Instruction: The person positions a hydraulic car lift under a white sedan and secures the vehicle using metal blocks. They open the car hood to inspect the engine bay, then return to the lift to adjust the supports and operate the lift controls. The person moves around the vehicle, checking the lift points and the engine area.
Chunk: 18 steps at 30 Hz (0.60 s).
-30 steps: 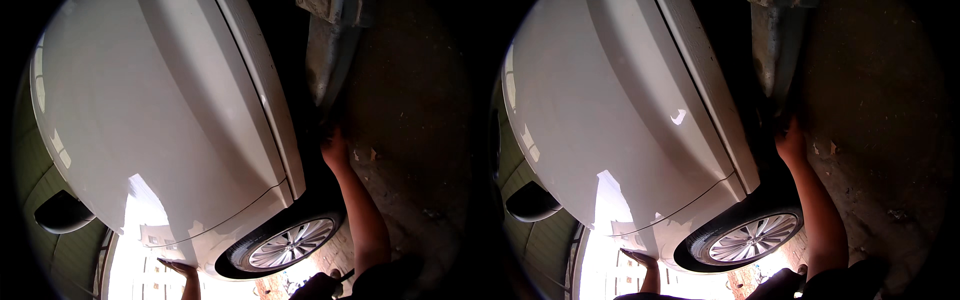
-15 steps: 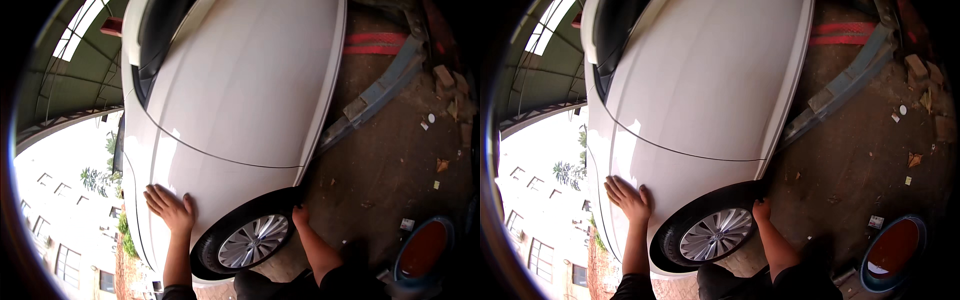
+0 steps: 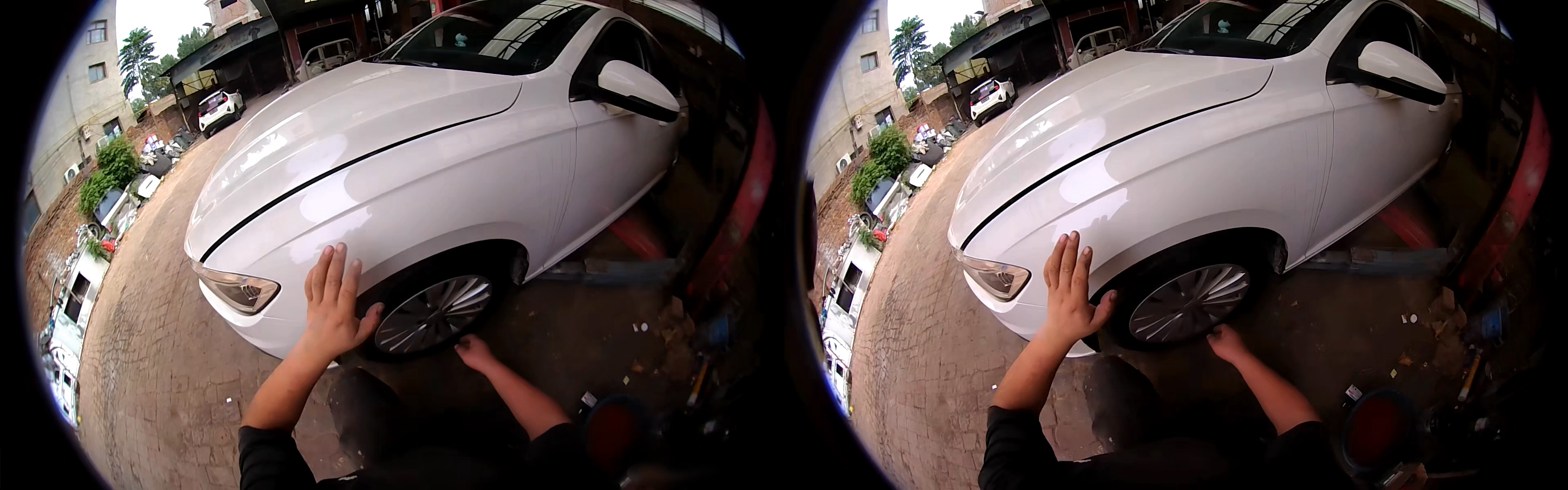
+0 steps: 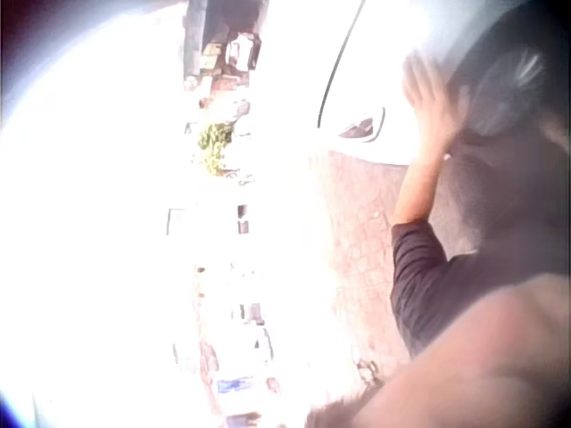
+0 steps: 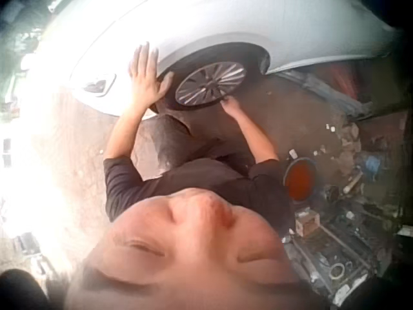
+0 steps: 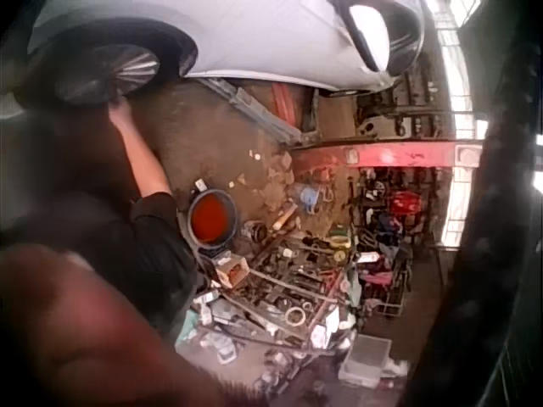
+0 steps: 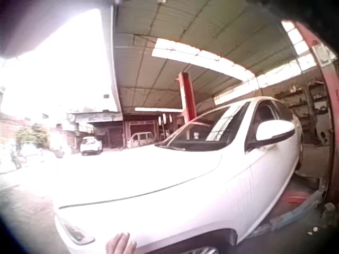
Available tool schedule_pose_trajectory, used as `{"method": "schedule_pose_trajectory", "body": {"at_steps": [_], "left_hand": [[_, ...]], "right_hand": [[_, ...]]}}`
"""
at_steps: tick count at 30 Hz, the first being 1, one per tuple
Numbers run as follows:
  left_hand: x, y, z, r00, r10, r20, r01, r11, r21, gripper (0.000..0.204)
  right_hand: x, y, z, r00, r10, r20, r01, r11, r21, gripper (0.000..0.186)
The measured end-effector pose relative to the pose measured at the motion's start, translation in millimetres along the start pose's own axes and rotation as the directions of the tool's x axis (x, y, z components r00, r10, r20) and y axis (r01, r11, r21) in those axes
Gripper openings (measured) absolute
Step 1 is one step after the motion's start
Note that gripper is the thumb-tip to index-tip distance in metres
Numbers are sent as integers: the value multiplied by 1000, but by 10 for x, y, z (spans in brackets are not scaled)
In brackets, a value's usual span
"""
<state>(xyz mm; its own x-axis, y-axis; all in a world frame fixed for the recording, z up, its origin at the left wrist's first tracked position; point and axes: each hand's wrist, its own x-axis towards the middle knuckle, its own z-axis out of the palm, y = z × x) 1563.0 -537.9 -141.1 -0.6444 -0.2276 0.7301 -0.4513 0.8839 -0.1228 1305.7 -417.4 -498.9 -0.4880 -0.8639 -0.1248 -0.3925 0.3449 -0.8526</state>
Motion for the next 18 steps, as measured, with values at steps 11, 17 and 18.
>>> {"method": "schedule_pose_trajectory", "body": {"at_steps": [11,17,18], "left_hand": [[-2971,-1020,-750,-17,-915,402,1000,-8,24,40],[-4365,104,-2384,-826,-373,423,563,-522,641,38],[-4408,235,-2736,-881,-267,391,470,-600,648,40]], "right_hand": [[-1042,-2441,107,771,90,630,9,988,-152,42],[-1740,-2954,146,610,228,759,-59,968,-244,46],[-1835,-3083,102,569,235,788,-40,965,-258,46]]}}
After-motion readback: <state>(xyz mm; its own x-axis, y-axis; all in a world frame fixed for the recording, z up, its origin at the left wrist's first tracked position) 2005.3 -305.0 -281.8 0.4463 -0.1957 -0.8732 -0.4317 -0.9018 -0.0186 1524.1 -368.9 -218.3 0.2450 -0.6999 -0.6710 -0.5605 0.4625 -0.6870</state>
